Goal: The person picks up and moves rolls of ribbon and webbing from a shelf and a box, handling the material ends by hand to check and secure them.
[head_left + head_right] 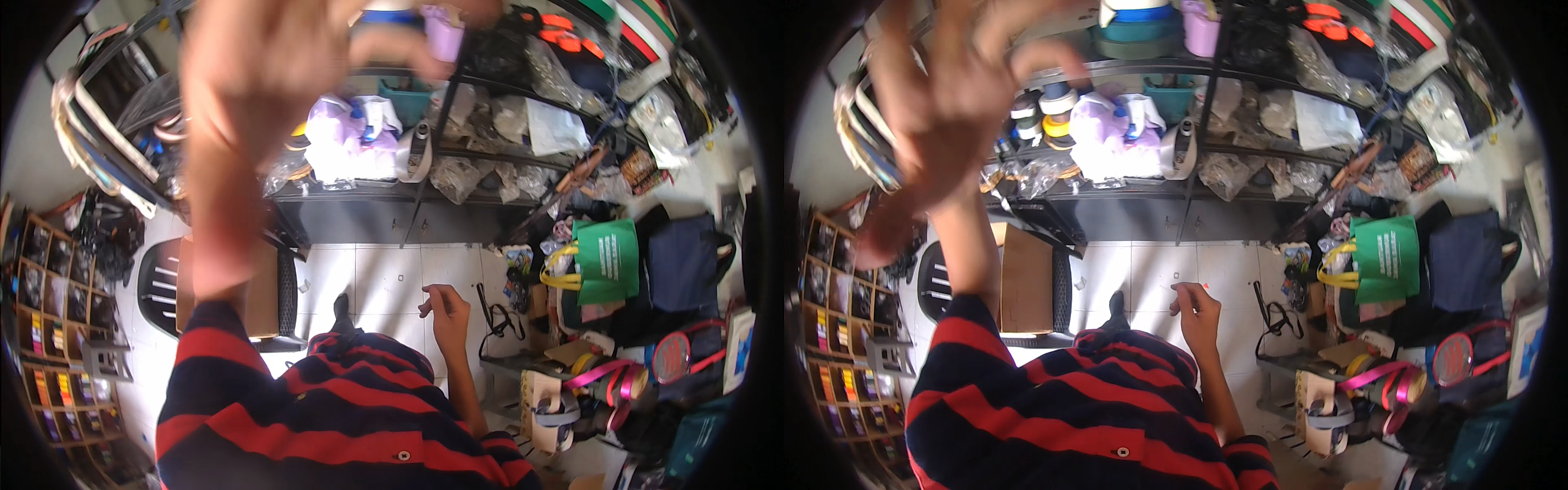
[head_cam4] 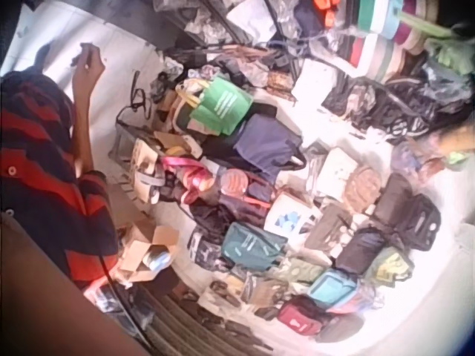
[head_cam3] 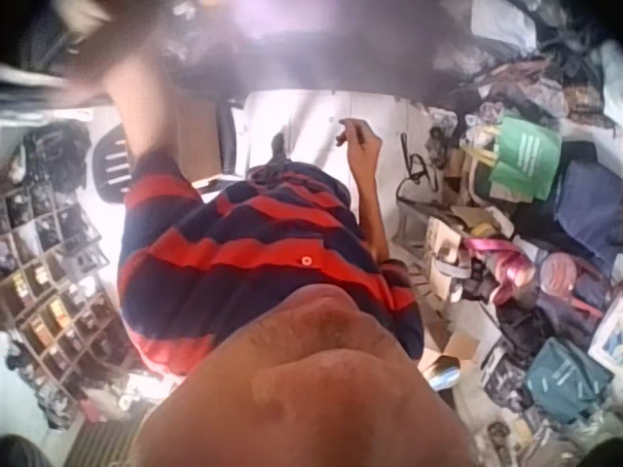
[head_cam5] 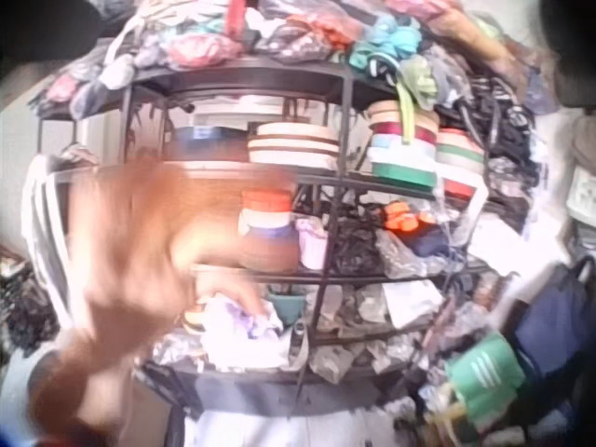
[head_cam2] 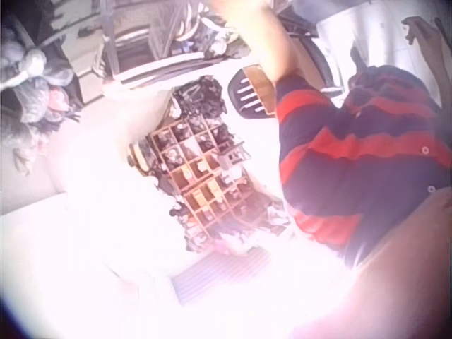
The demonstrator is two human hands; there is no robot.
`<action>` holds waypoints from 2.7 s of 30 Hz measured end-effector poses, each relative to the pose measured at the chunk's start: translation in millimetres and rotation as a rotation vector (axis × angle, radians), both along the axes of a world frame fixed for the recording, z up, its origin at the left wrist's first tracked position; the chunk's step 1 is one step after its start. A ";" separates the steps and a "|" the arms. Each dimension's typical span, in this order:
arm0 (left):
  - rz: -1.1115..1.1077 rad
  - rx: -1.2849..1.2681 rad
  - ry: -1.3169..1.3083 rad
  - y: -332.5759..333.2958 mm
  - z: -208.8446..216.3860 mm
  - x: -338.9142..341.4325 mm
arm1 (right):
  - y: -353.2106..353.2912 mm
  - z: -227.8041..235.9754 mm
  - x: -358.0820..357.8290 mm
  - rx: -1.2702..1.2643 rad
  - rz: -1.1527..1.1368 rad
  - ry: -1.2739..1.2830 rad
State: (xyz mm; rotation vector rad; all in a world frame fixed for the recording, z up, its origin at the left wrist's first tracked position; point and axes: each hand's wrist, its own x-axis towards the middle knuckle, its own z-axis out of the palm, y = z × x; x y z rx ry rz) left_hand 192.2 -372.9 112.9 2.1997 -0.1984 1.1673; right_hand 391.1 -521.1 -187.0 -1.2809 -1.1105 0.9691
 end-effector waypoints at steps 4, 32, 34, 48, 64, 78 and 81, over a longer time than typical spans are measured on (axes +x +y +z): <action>0.002 -0.386 0.056 -24.2 -120.4 -0.5 | -8.6 4.2 1.7 0.003 -0.098 0.015; -0.444 -1.030 0.676 -27.4 -306.5 -68.8 | -70.5 5.7 -176.2 -0.264 -0.776 -0.105; -0.488 -1.053 0.694 -28.8 -307.3 -67.5 | -78.1 4.6 -185.8 -0.274 -0.808 -0.124; -0.499 -1.222 0.692 -45.4 -320.7 -86.9 | -120.3 10.9 -202.9 -0.200 -0.881 -0.303; -0.324 -1.166 0.660 -213.2 -310.1 -63.3 | -277.9 1.6 -200.8 -0.099 -0.981 -0.043; -0.076 -1.168 0.624 -349.7 -317.6 -106.5 | -396.6 -40.1 -199.5 -0.031 -0.878 -0.144; 0.001 -1.026 0.590 -362.9 -306.7 -114.0 | -395.5 -39.1 -206.0 0.001 -0.842 0.007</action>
